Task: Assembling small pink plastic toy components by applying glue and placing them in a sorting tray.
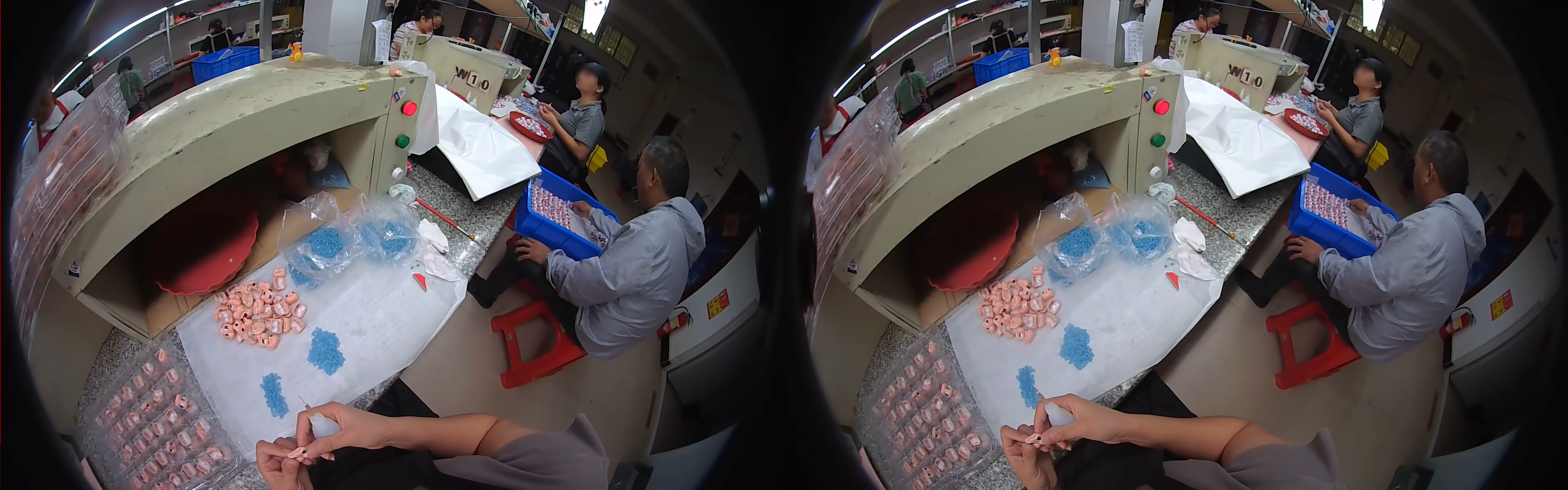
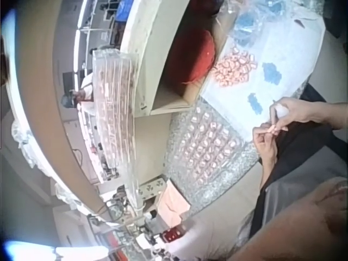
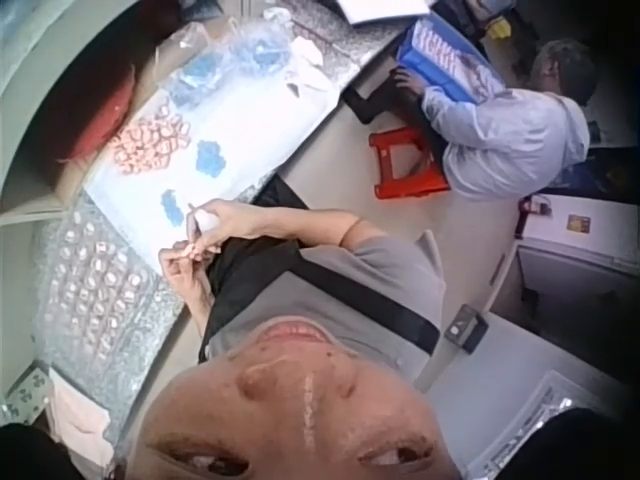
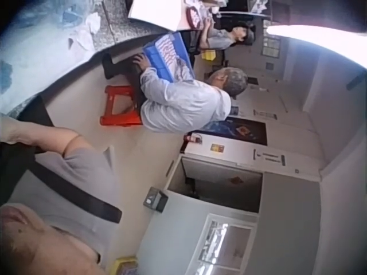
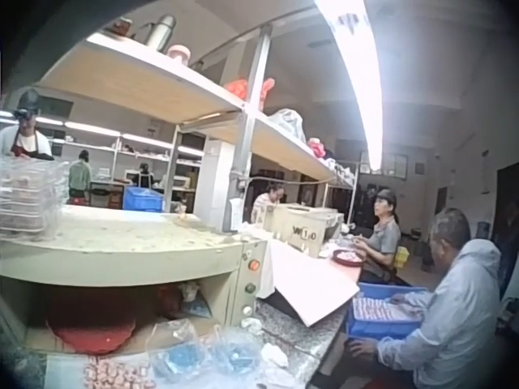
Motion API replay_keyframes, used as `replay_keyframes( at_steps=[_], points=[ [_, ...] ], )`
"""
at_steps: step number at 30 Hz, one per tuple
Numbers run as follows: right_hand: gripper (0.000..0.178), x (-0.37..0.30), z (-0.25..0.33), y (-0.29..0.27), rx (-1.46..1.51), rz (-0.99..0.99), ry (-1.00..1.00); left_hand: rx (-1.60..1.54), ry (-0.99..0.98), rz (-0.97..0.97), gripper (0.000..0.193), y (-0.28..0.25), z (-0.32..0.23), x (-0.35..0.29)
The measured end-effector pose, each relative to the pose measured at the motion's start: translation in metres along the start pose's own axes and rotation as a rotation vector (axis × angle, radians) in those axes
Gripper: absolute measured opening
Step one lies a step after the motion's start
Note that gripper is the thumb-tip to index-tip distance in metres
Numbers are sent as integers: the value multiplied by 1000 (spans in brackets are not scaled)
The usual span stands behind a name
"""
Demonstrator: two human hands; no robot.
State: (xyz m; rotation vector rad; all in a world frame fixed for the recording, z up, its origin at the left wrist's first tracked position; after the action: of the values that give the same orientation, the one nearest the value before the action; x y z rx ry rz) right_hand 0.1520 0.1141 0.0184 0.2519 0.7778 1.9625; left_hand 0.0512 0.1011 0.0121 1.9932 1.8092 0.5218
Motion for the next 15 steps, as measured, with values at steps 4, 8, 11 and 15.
replay_keyframes(
  at_steps=[4, 8, 11, 15],
  points=[
    [15, 2, 1, 4, -8, 50, -26, -18, 4, 12, 18, -1, 0, -1],
    [15, 6, 2, 3, 13, 70, -50, -66, 8, 12, 18, 4, -7, 3],
    [15, 9, 7, 7, 28, 80, -39, -117, -91, -3, 17, 4, -5, 7],
    [15, 16, 6, 28, 13, 124, 23, -111, -2, -3, 12, -15, -26, -4]
  ],
)
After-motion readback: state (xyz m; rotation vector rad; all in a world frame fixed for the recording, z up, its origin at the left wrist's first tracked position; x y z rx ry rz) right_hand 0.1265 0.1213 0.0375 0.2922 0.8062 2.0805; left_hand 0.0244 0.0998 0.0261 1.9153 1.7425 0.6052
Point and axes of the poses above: each hand's wrist, its own x-axis towards the middle knuckle, its own y-axis out of the palm, z = x × y, the point moved 7 cm from there along x, towards the middle knuckle, and after that the axes turned 8 degrees about -z, right-handed, at the moved point
